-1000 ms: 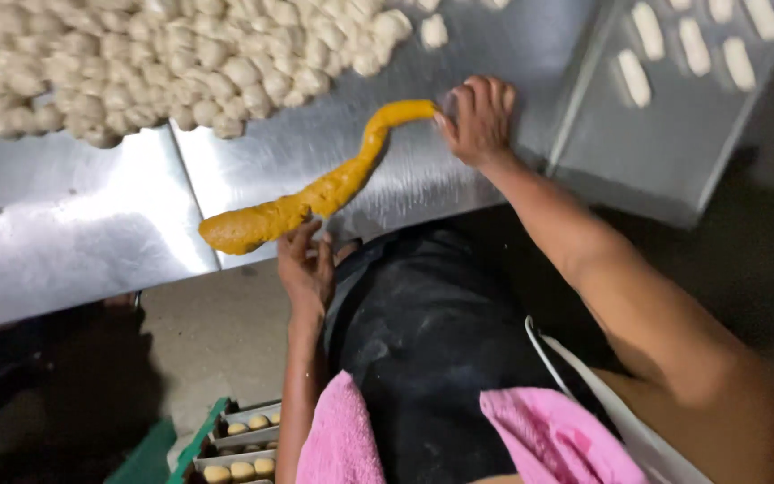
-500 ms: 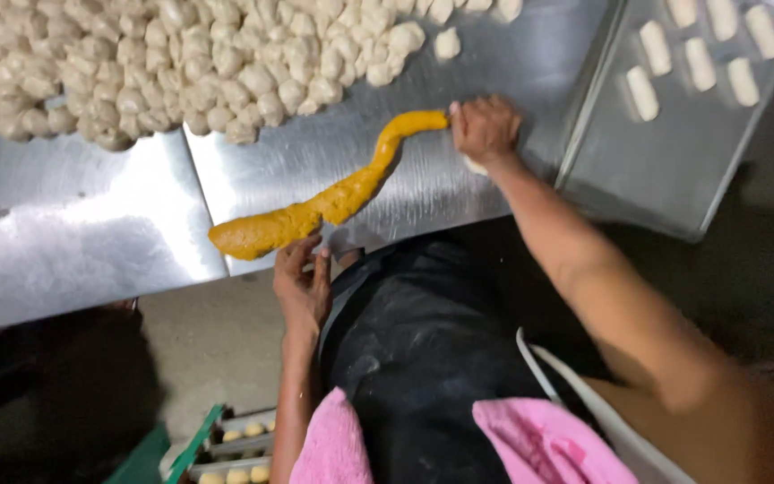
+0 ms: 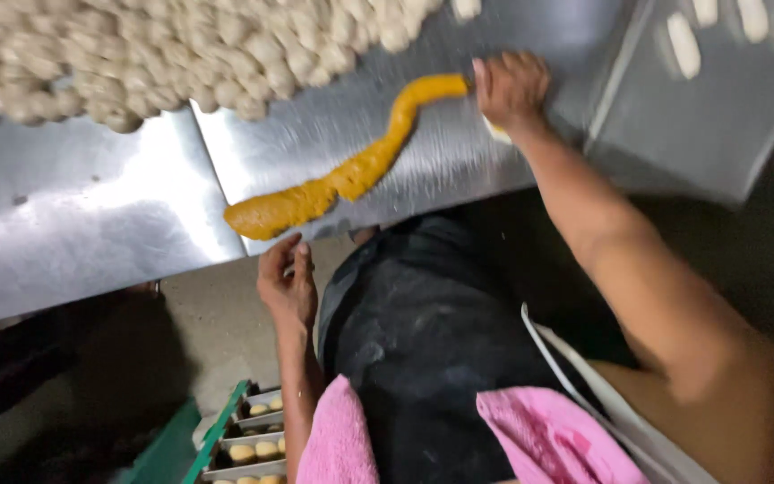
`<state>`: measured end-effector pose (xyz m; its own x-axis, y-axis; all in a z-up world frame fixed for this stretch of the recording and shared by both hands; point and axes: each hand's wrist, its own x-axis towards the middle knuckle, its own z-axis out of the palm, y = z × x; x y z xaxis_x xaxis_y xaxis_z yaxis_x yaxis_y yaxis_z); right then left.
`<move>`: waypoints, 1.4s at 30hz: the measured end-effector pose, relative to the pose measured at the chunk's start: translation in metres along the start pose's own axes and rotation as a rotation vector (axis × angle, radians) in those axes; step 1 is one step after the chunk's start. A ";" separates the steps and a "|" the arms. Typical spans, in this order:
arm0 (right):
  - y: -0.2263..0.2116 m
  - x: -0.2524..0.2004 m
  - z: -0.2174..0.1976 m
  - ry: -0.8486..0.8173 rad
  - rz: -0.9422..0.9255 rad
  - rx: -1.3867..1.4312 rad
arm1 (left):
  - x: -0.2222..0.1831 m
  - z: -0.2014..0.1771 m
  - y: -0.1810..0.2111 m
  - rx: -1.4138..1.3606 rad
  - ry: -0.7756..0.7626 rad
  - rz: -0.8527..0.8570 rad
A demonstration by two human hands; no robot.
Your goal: The recorder is shaping small pieces of dough, filling them with a yellow paste, and placing them on a metal baking tray.
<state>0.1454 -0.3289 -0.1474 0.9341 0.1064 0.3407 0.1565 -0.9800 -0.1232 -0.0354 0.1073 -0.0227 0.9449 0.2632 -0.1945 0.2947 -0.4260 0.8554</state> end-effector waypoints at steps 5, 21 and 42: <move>0.003 0.017 -0.014 0.026 -0.045 0.069 | 0.004 0.005 0.010 -0.151 -0.060 -0.023; -0.009 0.004 -0.022 -0.256 0.083 0.138 | -0.010 0.007 0.010 -0.122 -0.149 0.110; -0.071 -0.104 -0.064 -0.221 0.143 0.040 | 0.005 0.022 -0.004 -0.062 -0.368 -0.002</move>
<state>0.0165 -0.2817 -0.1144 0.9944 0.0059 0.1055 0.0263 -0.9808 -0.1934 -0.0285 0.0915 -0.0371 0.9357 -0.0696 -0.3458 0.2978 -0.3695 0.8802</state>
